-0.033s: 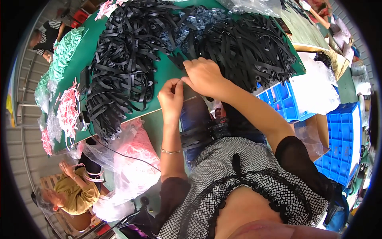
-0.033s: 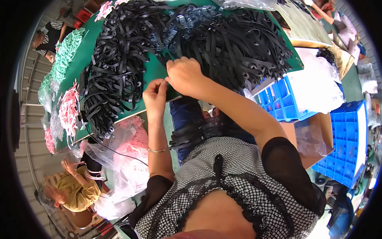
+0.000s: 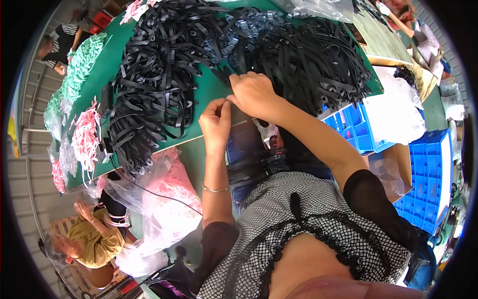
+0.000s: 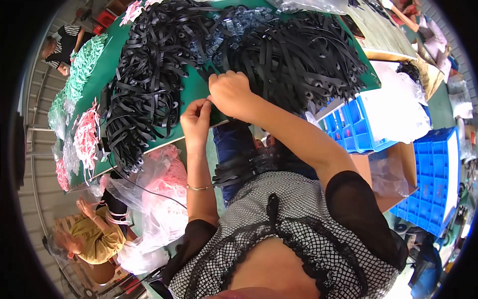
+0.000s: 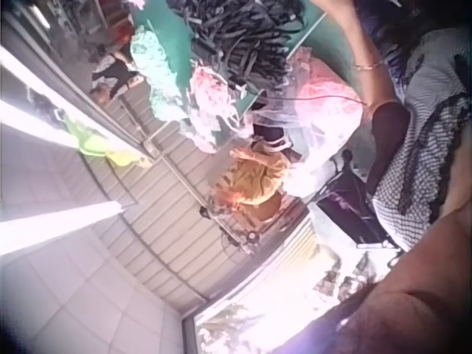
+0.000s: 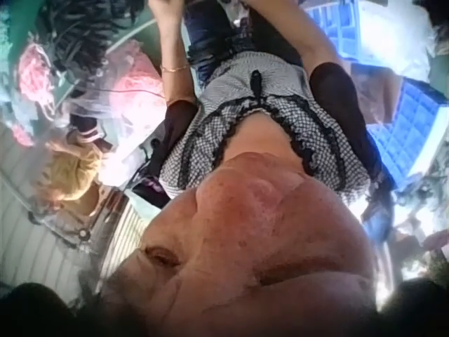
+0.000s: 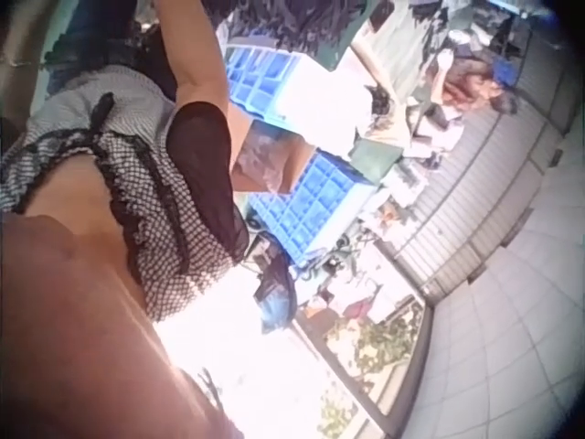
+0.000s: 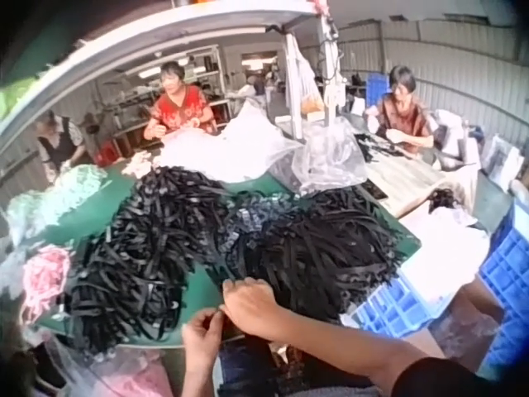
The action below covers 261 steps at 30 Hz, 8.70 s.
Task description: The person assembles plastic buckles and components onto black elastic or fabric straps by hand.
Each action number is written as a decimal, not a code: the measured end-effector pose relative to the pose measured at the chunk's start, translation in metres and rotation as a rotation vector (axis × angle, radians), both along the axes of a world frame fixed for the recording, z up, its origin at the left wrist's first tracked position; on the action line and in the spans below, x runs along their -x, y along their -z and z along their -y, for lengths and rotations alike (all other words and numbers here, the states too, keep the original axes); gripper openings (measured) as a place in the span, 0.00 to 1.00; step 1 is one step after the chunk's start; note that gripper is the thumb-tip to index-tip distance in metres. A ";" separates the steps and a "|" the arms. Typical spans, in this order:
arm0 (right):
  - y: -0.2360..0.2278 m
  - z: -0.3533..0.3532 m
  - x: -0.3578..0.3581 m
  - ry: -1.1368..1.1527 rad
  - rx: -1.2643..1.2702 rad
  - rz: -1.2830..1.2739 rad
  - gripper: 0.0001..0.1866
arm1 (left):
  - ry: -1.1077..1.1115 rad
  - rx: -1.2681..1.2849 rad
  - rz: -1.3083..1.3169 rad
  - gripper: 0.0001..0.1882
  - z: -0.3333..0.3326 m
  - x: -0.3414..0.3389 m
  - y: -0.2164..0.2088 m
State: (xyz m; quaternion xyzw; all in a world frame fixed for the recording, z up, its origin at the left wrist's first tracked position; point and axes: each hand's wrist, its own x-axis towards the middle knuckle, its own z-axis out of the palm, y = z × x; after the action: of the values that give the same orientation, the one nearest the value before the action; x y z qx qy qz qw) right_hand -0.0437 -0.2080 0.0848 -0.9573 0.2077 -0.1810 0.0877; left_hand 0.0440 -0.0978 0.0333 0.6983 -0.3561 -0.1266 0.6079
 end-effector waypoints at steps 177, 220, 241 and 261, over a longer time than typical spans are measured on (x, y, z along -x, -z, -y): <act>-0.007 -0.032 0.117 -0.413 -0.966 0.492 0.14 | 0.593 0.005 -0.799 0.13 -0.044 0.078 -0.053; -0.016 -0.028 0.118 -0.163 -1.532 0.471 0.04 | 0.541 0.251 -0.762 0.20 -0.041 0.084 -0.042; -0.007 -0.037 0.112 -0.183 -1.718 0.370 0.05 | 0.729 0.266 -0.908 0.23 -0.040 0.086 -0.024; 0.011 -0.034 0.110 -0.432 -1.278 0.682 0.07 | 0.427 0.101 -0.587 0.06 -0.045 0.083 -0.059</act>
State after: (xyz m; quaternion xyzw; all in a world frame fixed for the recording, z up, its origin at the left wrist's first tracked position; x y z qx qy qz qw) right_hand -0.1540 -0.1739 0.0740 -0.6307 0.0415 -0.2903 0.7185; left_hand -0.0393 -0.0530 0.0923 0.5112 -0.3100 -0.4279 0.6779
